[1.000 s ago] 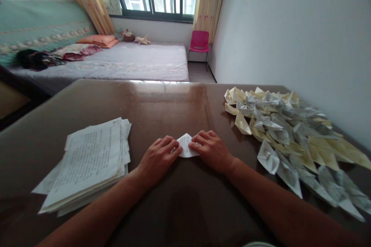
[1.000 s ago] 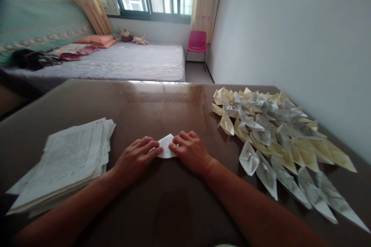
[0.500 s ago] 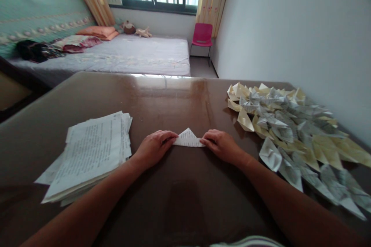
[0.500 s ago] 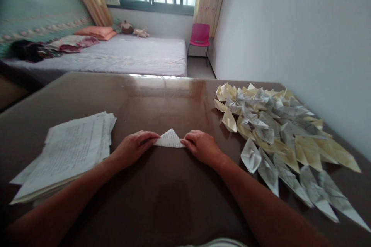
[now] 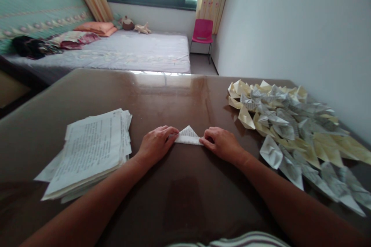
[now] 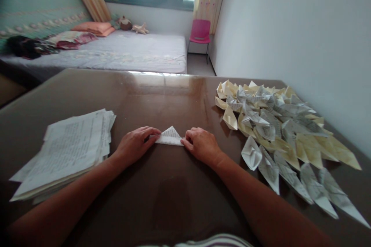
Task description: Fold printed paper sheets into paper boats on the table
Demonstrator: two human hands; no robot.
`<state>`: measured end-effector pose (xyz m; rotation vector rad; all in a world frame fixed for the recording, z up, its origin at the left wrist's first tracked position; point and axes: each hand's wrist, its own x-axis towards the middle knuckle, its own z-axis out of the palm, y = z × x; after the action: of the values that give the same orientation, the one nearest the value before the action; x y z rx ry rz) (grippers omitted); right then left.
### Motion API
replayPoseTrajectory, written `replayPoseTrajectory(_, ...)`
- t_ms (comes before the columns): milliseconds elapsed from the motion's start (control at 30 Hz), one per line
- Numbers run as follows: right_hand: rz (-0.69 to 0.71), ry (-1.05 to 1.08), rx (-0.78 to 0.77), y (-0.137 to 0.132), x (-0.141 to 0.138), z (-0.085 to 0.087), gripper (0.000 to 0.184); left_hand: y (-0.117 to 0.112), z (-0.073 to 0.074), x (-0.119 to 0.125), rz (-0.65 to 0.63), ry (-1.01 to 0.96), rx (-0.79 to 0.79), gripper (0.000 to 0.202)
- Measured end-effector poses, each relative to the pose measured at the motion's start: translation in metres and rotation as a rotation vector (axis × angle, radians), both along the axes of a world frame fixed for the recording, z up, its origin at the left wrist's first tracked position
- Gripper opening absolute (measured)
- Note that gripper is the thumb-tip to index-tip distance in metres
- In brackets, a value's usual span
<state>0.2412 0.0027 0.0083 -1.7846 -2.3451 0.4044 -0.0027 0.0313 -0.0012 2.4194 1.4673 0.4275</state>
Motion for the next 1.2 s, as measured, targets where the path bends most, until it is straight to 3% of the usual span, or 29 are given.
replayPoseTrajectory(300,0.018,-0.020,0.001,0.000,-0.001,0.002,0.026,-0.005,-0.005,0.003,-0.051,0.172,0.242,0.024)
replayPoseTrajectory(400,0.019,-0.030,0.015,-0.001,-0.001,0.002,0.025,-0.012,-0.002,0.005,-0.208,0.213,0.373,0.030)
replayPoseTrajectory(467,0.017,-0.033,0.023,0.000,-0.001,0.001,0.025,-0.019,0.001,0.008,-0.351,0.264,0.366,0.033)
replayPoseTrajectory(533,0.022,-0.041,0.021,0.000,-0.001,0.001,0.026,-0.026,0.004,0.012,-0.406,0.330,0.313,0.035)
replayPoseTrajectory(667,0.060,-0.086,0.127,-0.005,-0.006,0.005,0.016,-0.036,0.005,0.018,-0.364,0.414,0.280,0.040)
replayPoseTrajectory(767,0.233,-0.128,0.266,-0.015,-0.015,0.009,0.022,-0.039,0.004,0.020,-0.354,0.440,0.288,0.041)
replayPoseTrajectory(867,0.339,-0.206,0.270,-0.024,-0.022,0.011,0.025,-0.041,0.003,0.022,-0.338,0.451,0.318,0.041)
replayPoseTrajectory(1200,0.270,-0.409,0.234,-0.042,-0.026,0.018,0.024,-0.049,0.004,0.020,-0.273,0.550,0.421,0.037)
